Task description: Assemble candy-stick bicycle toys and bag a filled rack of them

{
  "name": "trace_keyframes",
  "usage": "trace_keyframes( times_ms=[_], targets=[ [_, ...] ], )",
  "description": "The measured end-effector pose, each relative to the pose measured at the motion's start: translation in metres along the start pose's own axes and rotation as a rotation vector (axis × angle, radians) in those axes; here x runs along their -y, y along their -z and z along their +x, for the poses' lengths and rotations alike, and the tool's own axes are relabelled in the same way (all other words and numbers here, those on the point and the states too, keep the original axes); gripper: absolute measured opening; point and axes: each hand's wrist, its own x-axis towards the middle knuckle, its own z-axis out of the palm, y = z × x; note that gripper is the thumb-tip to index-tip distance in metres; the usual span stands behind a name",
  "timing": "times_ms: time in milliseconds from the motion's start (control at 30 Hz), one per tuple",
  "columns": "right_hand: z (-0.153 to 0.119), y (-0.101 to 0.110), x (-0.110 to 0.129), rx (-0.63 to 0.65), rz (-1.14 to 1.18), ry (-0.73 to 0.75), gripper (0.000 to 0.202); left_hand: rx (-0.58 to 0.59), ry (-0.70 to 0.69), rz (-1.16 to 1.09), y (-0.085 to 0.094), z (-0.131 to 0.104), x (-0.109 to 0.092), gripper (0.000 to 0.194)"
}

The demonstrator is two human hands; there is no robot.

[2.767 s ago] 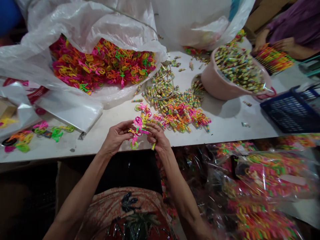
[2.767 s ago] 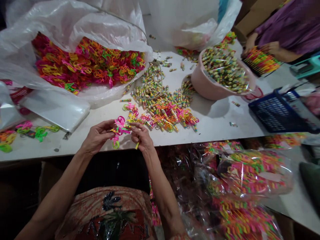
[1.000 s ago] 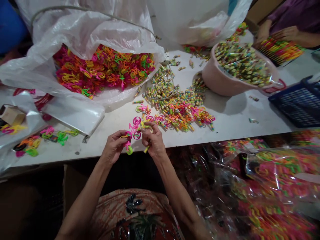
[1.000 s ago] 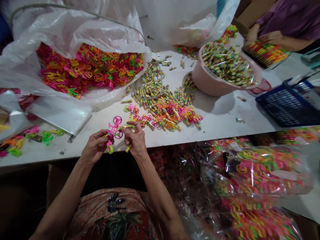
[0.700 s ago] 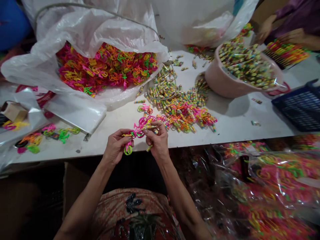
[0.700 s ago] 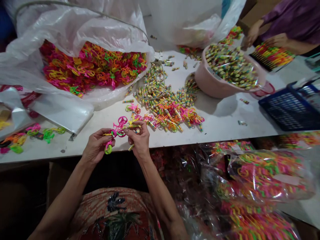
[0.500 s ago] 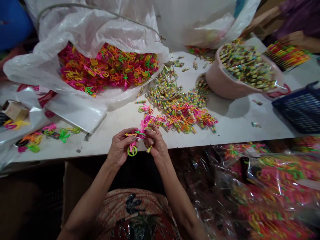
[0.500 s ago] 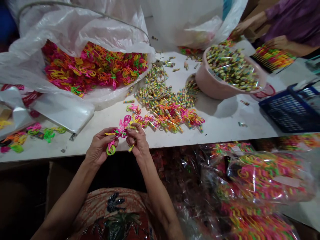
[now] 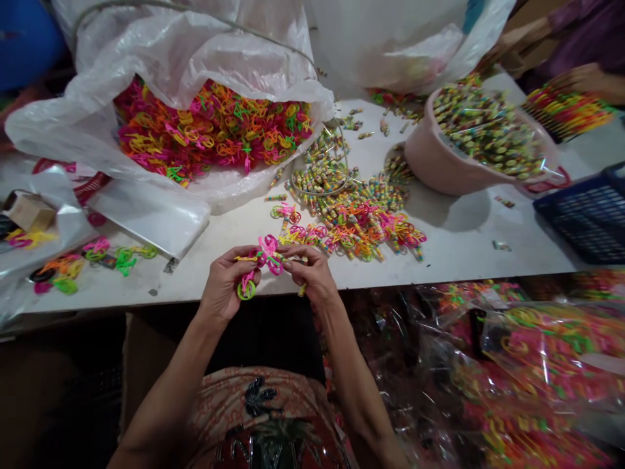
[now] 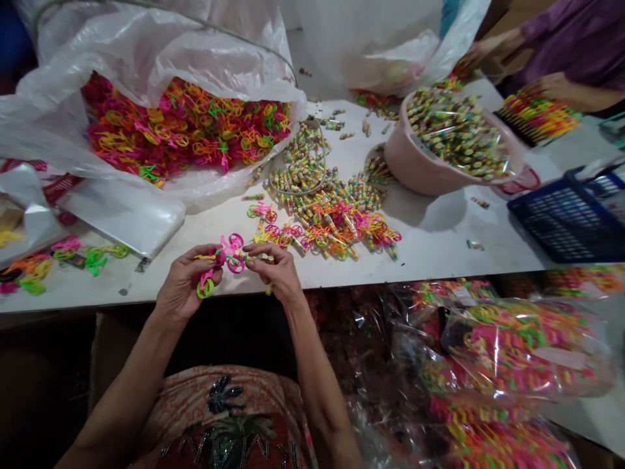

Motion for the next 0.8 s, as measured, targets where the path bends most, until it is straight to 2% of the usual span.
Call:
trace_keyframes(
  times_ms=[67, 167, 233, 333, 400, 567, 700, 800],
  targets=[
    [0.0, 0.006, 0.005, 0.051, -0.123, -0.019, 0.022, 0.004, 0.001, 0.053, 0.0, -0.002, -0.003, 0.025],
    [0.001, 0.009, 0.01, 0.108, -0.148, -0.121, 0.033, 0.074, 0.062, 0.118, 0.002, -0.004, -0.006, 0.025],
    [0.002, 0.005, 0.011, 0.124, -0.116, -0.152, 0.046, 0.102, 0.074, 0.135, 0.002, -0.005, -0.006, 0.025],
    [0.002, -0.003, 0.009, 0.138, -0.08, -0.151, 0.077, 0.081, 0.025, 0.135, 0.002, -0.005, -0.004, 0.027],
    [0.001, -0.008, 0.006, 0.151, -0.064, -0.155, 0.086, 0.069, 0.007, 0.13, 0.002, -0.005, -0.002, 0.029],
    [0.001, -0.007, 0.012, 0.16, -0.185, -0.161, 0.071, 0.04, -0.023, 0.14, 0.002, -0.004, 0.0, 0.031],
    [0.008, -0.003, 0.029, 0.272, -0.356, -0.196, 0.073, 0.036, -0.069, 0.176, 0.0, -0.005, -0.003, 0.029],
    [0.014, -0.003, 0.04, 0.352, -0.428, -0.081, 0.075, 0.045, -0.051, 0.144, 0.001, -0.002, -0.006, 0.029]
  ],
)
